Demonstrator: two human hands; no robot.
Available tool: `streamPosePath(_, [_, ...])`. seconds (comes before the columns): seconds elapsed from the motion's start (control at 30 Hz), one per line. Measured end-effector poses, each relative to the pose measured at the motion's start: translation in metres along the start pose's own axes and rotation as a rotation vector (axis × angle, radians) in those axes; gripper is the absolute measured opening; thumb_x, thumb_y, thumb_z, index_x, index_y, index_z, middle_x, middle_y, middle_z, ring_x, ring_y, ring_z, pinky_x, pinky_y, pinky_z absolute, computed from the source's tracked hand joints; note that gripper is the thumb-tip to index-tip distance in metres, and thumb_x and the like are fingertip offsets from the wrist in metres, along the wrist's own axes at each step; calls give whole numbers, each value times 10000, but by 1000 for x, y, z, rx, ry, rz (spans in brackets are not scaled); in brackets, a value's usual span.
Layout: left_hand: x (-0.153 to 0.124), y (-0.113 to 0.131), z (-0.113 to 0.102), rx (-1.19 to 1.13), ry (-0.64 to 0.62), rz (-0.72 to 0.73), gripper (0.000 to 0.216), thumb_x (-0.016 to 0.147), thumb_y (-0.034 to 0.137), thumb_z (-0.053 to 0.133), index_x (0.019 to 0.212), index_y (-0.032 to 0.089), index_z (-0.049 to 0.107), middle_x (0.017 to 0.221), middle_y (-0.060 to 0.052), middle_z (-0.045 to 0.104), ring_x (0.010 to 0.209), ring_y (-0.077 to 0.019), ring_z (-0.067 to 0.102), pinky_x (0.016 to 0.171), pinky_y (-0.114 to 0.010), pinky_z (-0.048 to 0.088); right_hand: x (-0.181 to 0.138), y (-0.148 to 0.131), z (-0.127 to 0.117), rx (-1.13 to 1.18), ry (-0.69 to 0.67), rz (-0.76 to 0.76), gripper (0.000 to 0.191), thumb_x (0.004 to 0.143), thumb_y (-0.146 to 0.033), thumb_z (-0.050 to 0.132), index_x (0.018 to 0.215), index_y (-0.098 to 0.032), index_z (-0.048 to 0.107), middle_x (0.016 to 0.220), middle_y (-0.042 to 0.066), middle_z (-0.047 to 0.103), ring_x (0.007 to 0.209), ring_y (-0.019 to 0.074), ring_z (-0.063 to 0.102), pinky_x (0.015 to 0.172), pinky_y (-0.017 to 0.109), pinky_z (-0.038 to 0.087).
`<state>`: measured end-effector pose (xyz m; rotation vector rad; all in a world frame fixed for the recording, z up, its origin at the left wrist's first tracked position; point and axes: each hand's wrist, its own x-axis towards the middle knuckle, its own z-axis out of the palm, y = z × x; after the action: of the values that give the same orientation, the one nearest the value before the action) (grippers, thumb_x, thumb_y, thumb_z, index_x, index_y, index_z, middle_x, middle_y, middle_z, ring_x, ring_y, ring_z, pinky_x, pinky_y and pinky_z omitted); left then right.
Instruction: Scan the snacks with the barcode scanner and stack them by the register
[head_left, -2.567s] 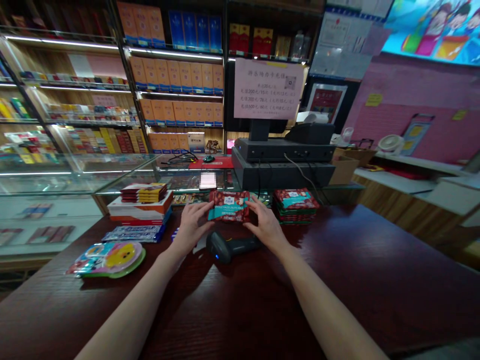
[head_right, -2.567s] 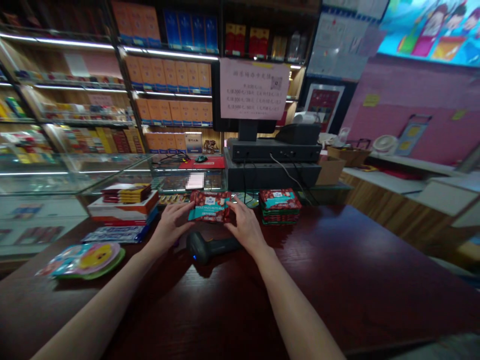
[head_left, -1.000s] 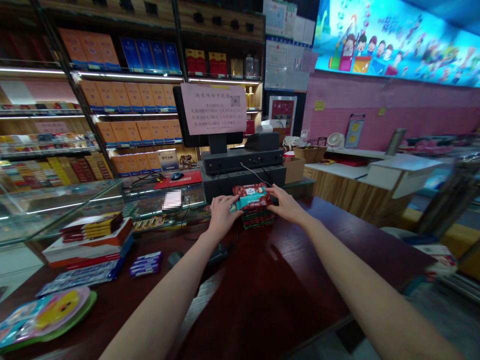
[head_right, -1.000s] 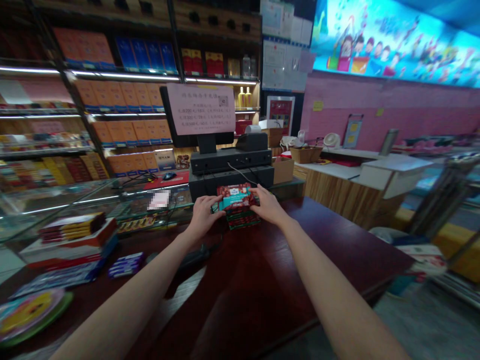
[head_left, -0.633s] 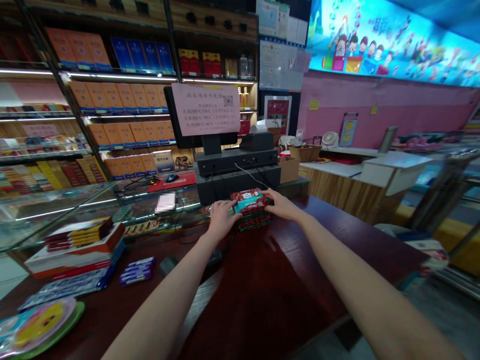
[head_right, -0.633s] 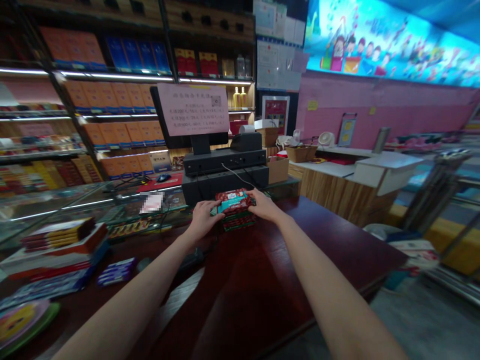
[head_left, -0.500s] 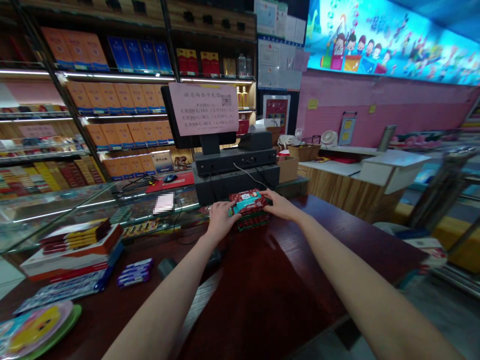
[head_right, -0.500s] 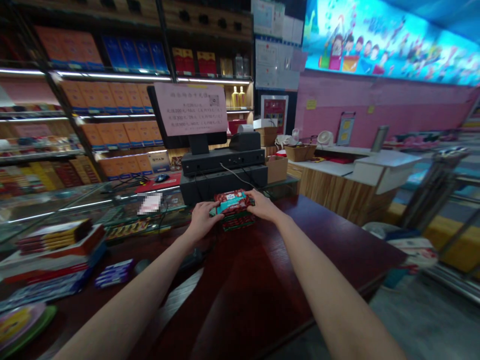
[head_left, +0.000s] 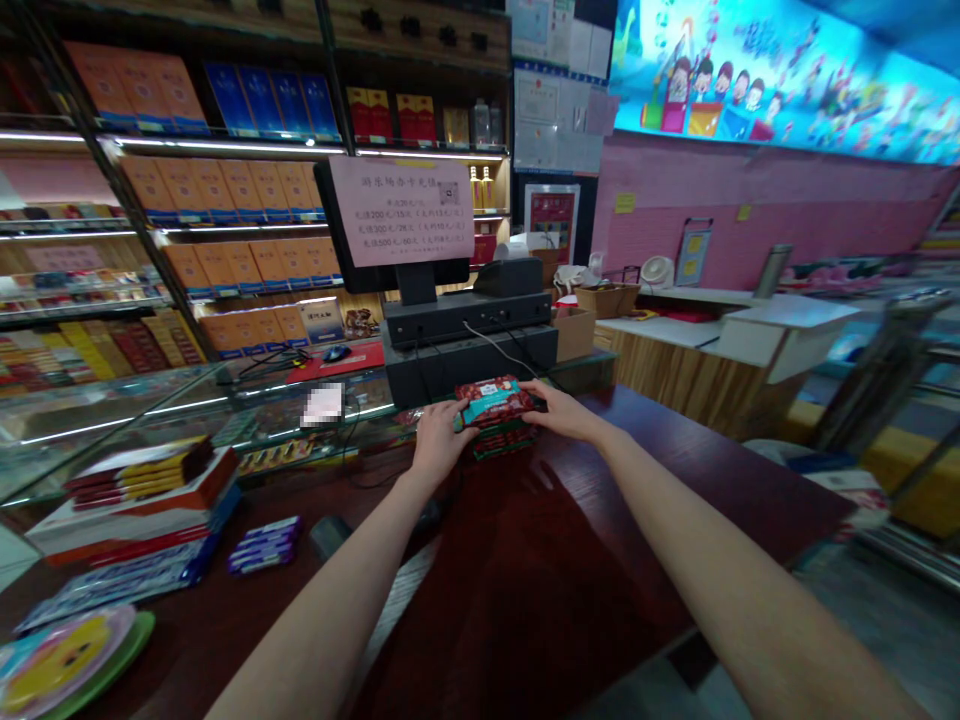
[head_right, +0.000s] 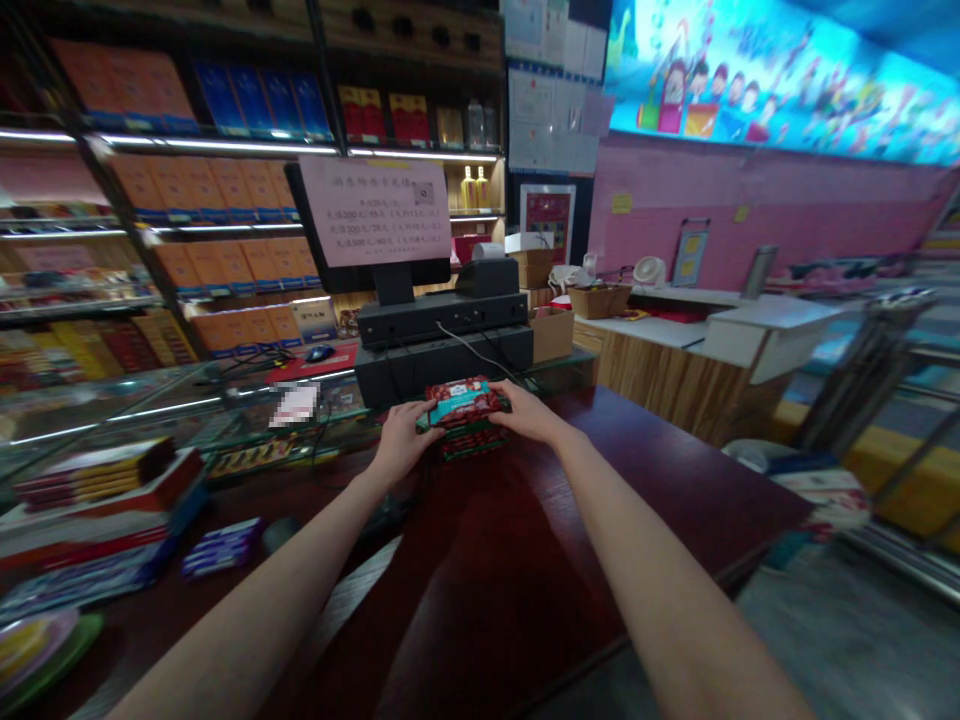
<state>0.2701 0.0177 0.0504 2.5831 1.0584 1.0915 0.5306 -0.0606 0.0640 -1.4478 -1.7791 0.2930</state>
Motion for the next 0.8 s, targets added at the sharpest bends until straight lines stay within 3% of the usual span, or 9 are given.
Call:
streamPosePath(0.5, [3, 1, 4, -31, -35, -11, 534, 810, 326, 739, 1323, 227, 632, 1266, -87, 661, 1155, -292, 565, 1040, -449, 435, 1, 5, 5, -25, 41, 55, 607, 802, -207, 682, 1387, -238, 524, 1391, 74, 620, 1274, 262, 589, 1127, 469, 412])
streamPosePath(0.67, [0, -2, 6, -141, -20, -32, 663, 783, 266, 740, 1409, 184, 535, 1334, -130, 613, 1245, -291, 541, 1093, -457, 402, -4, -1, 6, -44, 50, 41, 676, 802, -212, 667, 1449, -233, 474, 1429, 78, 590, 1299, 263, 569, 1144, 458, 395])
streamPosePath(0.8, [0, -3, 11, -349, -5, -160, 807, 775, 295, 747, 1489, 126, 413, 1485, -190, 498, 1371, -305, 471, 1142, -440, 367, -10, -6, 9, -59, 64, 50, 789, 789, -220, 670, 1522, -214, 380, 1530, 99, 484, 1385, 265, 486, 1182, 455, 347])
